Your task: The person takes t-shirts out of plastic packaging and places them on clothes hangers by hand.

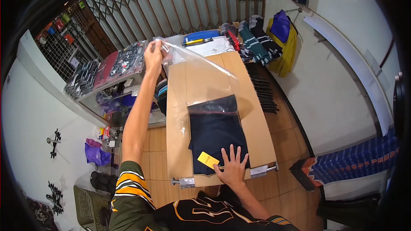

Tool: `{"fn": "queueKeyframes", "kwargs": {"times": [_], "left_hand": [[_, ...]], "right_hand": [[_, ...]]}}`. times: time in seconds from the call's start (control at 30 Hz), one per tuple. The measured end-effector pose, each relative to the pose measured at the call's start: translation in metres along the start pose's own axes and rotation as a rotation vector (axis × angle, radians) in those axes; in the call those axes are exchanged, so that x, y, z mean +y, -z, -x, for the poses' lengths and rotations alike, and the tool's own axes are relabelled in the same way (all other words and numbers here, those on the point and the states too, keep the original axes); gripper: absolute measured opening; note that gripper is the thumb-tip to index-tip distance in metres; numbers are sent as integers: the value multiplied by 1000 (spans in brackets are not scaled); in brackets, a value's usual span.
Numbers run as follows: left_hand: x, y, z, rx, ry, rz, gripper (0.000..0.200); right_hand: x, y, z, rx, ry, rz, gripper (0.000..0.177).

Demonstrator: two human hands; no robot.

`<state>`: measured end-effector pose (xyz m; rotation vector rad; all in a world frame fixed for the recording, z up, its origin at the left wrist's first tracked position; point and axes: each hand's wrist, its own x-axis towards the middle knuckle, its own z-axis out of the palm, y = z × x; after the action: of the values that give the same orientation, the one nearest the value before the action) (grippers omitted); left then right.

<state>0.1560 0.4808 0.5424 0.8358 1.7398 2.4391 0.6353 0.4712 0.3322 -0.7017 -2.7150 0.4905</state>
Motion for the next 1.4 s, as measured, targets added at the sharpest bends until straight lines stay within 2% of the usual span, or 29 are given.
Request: {"fn": "queueKeyframes", "kwargs": {"times": [0.03,0.17,0.23,0.3,0.37,0.43,0.47,0.53,0.57,0.63,0.7,0.77,0.83,0.87,0.9,0.97,1.13,1.23,1.3,1.4], "left_hand": [[20,-1,5,29,-18,89,15],[103,31,55,0,-80,55,16],[139,58,94,-107,-166,-5,16],[176,88,137,-94,-186,8,17],[208,129,177,-203,-232,-27,18],[235,175,213,-252,-232,-58,18],[249,198,230,-307,-228,-83,18],[274,236,265,-316,-204,-173,19],[282,256,280,-325,-188,-201,20],[298,284,312,-310,-115,-253,21],[302,315,338,-283,-37,-276,21],[300,346,357,-269,15,-276,18],[294,378,377,-229,63,-263,16],[292,392,386,-202,80,-255,16],[286,408,394,-190,85,-259,16],[273,435,407,-40,78,-375,18],[243,456,414,180,98,-339,16],[219,471,402,207,128,-377,17],[204,478,388,233,86,-368,19],[192,485,358,246,85,-436,21]], "right_hand": [[-1,1,-1,-1,5,4,75],[-6,4,0,2,-22,5,74],[-10,5,0,-7,-62,-16,73],[-18,4,-2,53,-149,-185,70],[-35,1,-2,134,-189,-358,68],[-66,3,-3,298,-94,-542,56],[-89,4,-3,299,-114,-661,54],[-143,13,2,249,-106,-868,50],[-165,0,1,279,-7,-924,48],[-208,-17,2,107,107,-1027,46],[-254,-34,7,-209,61,-1252,43],[-279,-73,12,-502,-31,-1318,33],[-318,-67,26,-576,-45,-1447,16],[-324,-86,27,-619,-126,-1571,12],[-331,-91,29,-634,-127,-1569,12],[-339,-99,32,-573,-208,-1803,12],[-352,-90,7,-420,-160,-1740,11],[-360,-95,-17,-413,-150,-1636,16],[-364,-103,-34,-315,-138,-1527,21],[-369,-115,-64,-250,-163,-1551,21]]}}
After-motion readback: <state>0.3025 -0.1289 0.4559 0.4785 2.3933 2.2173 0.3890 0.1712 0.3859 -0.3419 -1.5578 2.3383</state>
